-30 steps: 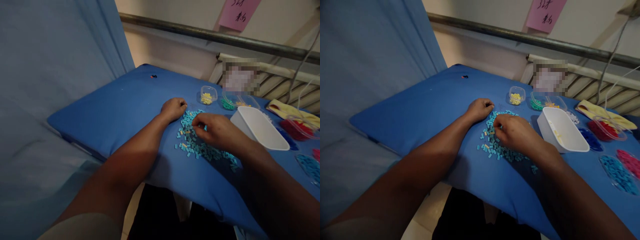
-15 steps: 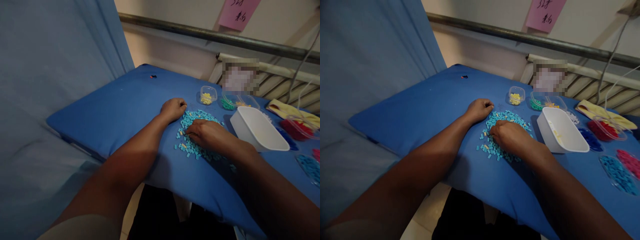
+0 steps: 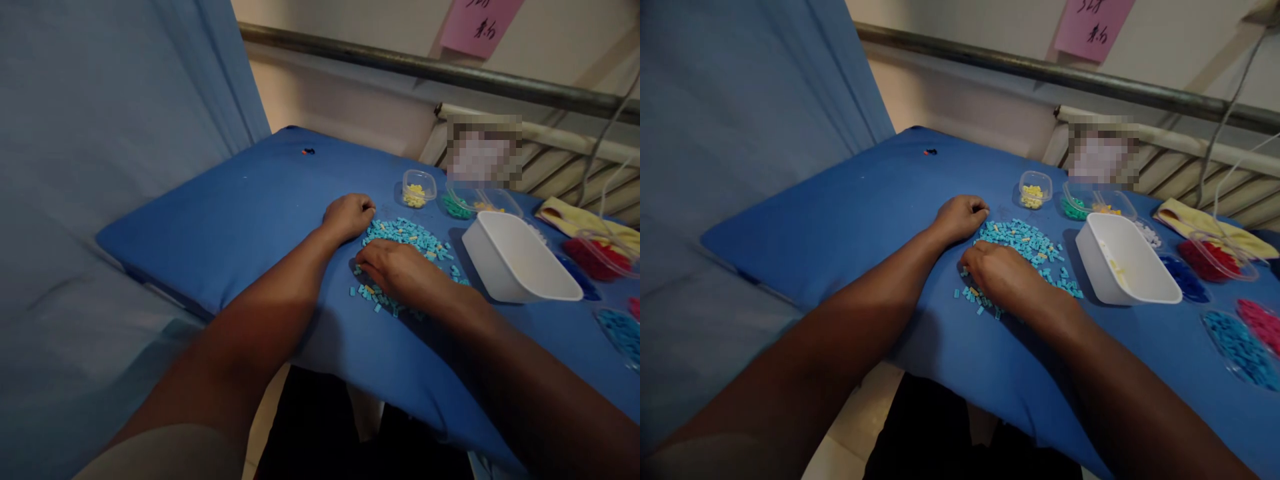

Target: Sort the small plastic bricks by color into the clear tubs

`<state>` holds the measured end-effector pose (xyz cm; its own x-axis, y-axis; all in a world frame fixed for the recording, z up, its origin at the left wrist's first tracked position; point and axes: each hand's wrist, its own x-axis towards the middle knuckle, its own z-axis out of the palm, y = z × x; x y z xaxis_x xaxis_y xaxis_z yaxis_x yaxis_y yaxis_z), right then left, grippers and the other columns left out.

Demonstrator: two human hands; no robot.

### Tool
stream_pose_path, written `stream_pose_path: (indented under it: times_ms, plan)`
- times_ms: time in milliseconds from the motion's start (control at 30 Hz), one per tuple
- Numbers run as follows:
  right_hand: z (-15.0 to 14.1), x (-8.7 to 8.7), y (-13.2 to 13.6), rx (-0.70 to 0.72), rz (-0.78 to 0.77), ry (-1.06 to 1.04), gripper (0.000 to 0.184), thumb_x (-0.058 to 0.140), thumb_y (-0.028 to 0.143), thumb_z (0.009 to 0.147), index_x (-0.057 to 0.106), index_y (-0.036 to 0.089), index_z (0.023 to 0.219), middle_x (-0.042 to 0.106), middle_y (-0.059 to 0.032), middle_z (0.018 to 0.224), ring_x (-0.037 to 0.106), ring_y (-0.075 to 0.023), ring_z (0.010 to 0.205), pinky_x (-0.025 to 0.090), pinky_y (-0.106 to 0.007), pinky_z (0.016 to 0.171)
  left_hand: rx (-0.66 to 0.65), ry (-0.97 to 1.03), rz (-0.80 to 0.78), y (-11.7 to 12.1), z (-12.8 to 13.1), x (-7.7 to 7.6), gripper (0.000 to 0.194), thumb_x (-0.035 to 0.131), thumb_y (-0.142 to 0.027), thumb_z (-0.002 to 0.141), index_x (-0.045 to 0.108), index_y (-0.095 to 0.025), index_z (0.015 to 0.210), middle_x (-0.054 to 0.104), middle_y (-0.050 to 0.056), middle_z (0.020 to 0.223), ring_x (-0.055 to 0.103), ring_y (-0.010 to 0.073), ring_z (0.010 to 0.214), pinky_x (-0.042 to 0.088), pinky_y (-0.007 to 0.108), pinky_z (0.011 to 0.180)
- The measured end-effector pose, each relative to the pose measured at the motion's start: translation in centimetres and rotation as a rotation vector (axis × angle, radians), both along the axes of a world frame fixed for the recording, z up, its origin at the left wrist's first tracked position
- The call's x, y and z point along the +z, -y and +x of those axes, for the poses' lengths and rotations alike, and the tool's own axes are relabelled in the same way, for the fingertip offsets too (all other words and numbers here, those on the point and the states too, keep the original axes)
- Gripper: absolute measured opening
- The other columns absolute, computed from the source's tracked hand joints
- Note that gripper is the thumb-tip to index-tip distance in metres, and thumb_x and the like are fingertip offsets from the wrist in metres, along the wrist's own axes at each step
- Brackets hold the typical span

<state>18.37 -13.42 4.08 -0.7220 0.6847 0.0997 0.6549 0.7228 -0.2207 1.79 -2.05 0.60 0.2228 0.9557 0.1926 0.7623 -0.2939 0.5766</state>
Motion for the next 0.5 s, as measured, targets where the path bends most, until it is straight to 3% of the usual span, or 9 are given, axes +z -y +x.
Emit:
stream_pose_path:
  times_ms: [233, 500]
  plan:
    - [-0.05, 0.08, 0.44, 0.023, 0.027, 0.142, 0.020, 0.057, 0.020, 0.108, 0.074, 0.018, 0.097, 0.073, -0.0084, 0.092, 0.067, -0.0220, 0.083, 0.045, -0.033, 0.072, -0.006, 0.013, 0.004, -0.24, -0.06, -0.42, 0.025, 0.064, -0.032, 0.100, 0.084, -0.026, 0.115, 0.083, 0.006, 0.114, 0.074, 0.0232, 0.103, 0.055, 0.035, 0.092]
    - [-0.33, 0.60, 0.65, 0.021, 0.028, 0.140, 0.022, 0.059, 0.021, 0.108, 0.077, 0.020, 0.096, 0.078, -0.0070, 0.091, 0.072, -0.0231, 0.087, 0.049, -0.033, 0.077, -0.010, 0.013, 0.005, -0.35, -0.19, -0.50, 0.026, 0.064, -0.032, 0.100, 0.084, -0.026, 0.115, 0.083, 0.006, 0.114, 0.074, 0.0239, 0.102, 0.055, 0.035, 0.092]
